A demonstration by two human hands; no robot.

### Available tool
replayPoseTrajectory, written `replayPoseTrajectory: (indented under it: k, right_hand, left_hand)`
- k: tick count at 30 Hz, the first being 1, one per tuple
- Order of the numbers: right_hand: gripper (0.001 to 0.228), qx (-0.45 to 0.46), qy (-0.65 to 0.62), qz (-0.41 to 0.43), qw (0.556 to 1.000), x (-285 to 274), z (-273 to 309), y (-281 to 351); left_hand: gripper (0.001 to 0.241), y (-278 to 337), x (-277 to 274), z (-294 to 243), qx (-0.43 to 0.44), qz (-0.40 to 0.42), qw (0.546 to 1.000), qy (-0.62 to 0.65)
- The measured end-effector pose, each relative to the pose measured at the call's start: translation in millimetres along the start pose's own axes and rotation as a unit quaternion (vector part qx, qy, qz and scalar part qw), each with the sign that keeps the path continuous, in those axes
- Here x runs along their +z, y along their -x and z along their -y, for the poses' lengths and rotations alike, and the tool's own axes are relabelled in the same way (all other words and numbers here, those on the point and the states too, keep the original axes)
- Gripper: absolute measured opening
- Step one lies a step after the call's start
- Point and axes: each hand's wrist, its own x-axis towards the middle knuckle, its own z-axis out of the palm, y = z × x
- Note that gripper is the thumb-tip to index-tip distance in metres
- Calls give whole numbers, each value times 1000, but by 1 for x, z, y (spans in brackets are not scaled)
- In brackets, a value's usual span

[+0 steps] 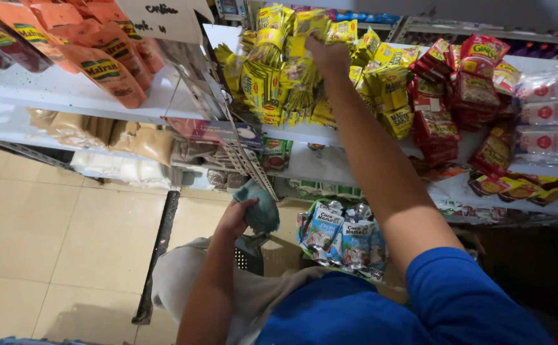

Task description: Wiping down grocery store shelves and cleaning individual product seasoning packets with a cloth.

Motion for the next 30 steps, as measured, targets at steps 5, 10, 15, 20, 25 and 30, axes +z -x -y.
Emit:
replayPoseTrajectory:
  k: [5, 10, 15, 20, 25, 30]
  right_hand:
    - [57, -5, -426, 110, 898, -57, 20, 63]
    - [31, 23, -650, 219, 727, -95, -1, 133]
    - [45, 159, -741, 241, 607, -105, -46, 168]
    - [62, 93, -687, 382, 611, -130, -48, 192]
    - [68, 126, -647, 397, 639, -147, -36, 222]
    - [67, 251, -586, 389, 665, -143, -29, 253]
  left_hand:
    - [15, -18, -11, 11, -11, 14, 1000, -17]
    - [42, -29, -3, 17, -15, -53, 997, -51]
    - [61, 18, 61, 2, -1, -98, 990, -102]
    - [73, 97, 161, -31, 24, -76, 997, -17]
    - [38, 176, 239, -94, 323, 4, 928, -187]
    - [37, 199, 276, -142, 573, 83, 671, -463]
